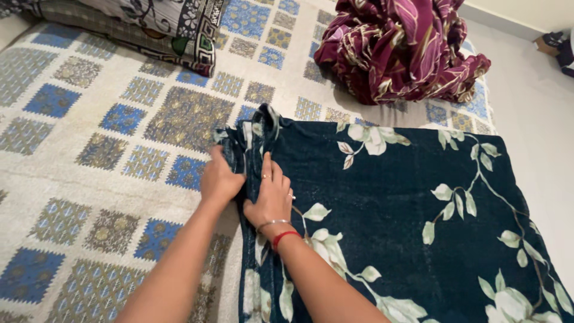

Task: The person unfolds a dark floral-patterned cloth, shakes it out, and then folds it into a neat rectangle on a patterned mat. The person smooths the fabric and aligns the edges during the process.

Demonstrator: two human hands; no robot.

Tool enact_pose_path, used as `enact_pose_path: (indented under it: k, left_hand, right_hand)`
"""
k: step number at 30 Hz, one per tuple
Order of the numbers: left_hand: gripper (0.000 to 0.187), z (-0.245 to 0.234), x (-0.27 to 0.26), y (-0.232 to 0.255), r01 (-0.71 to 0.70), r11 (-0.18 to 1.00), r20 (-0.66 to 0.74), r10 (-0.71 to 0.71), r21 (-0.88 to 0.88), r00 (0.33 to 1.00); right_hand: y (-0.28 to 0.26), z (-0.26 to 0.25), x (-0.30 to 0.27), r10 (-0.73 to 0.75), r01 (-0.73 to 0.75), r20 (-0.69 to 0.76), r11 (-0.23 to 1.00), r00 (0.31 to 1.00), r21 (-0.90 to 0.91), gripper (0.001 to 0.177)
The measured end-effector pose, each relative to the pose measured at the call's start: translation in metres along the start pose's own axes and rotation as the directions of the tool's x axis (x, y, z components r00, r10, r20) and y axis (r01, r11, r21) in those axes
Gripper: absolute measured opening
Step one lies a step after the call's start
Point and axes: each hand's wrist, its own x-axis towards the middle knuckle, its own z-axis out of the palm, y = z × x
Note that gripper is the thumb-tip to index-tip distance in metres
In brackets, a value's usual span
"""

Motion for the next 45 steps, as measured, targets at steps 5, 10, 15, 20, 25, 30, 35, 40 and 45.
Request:
enact_pose_path:
  k: [5, 10, 15, 20, 25, 30, 35, 40, 45]
  left_hand:
    - [0.074, 0.000, 0.014, -0.036, -0.046, 0.993, -0.038, 0.042, -0.110, 0.998]
    - [0.059, -0.023, -0.040, -0.003, -0.293, 0.940, -0.154, 0.319, 0.173, 0.935]
    - [0.087, -0.060, -0.078, 0.025, -0.416, 0.858, 0.445, 0.260, 0.300, 0.857]
    - [0.076, -0.097, -0.090, 0.018, -0.559, 0.737, 0.612, 0.252, 0.380, 0.749]
    - [0.047, -0.085, -0.131, 0.010, -0.758, 0.623, 0.723, 0.433, 0.192, 0.538]
    - [0.031, -0.109, -0.154, 0.010, -0.789, 0.553, 0.795, 0.336, 0.268, 0.505]
    - [0.029, -0.100, -0.173, -0.003, -0.876, 0.480, 0.587, 0.695, 0.051, 0.415]
    - [0.028, -0.096, -0.197, -0.001, -0.887, 0.421, 0.748, 0.523, 0.191, 0.409]
    - [0.033, -0.086, -0.206, 0.039, -0.638, 0.724, 0.662, 0.347, 0.261, 0.664]
  right_hand:
    - [0.050, -0.010, 0.017, -0.119, 0.093, 0.092, 0.964, 0.989, 0.249, 0.099]
    - [0.065, -0.042, 0.016, -0.123, 0.035, 0.233, 0.937, 0.965, 0.348, 0.118]
    - [-0.003, -0.053, -0.026, 0.036, 0.028, 0.371, 0.986, 0.928, -0.165, 0.146]
    - [-0.045, -0.069, -0.064, 0.148, 0.136, 0.536, 0.881, 0.831, -0.454, 0.147]
    - [-0.036, -0.070, -0.109, 0.262, -0.162, 0.210, 0.902, 0.942, -0.401, 0.137]
    - [0.005, -0.085, -0.138, 0.189, -0.172, 0.168, 0.979, 0.968, -0.109, 0.127]
    - [-0.004, -0.112, -0.153, 0.201, -0.176, 0.294, 0.978, 0.934, -0.108, 0.137]
    - [0.016, -0.093, -0.176, 0.092, -0.085, 0.244, 0.996, 0.965, -0.041, 0.124]
    - [0.096, -0.077, -0.170, 0.362, -0.325, 0.031, 0.793, 0.932, 0.515, 0.090]
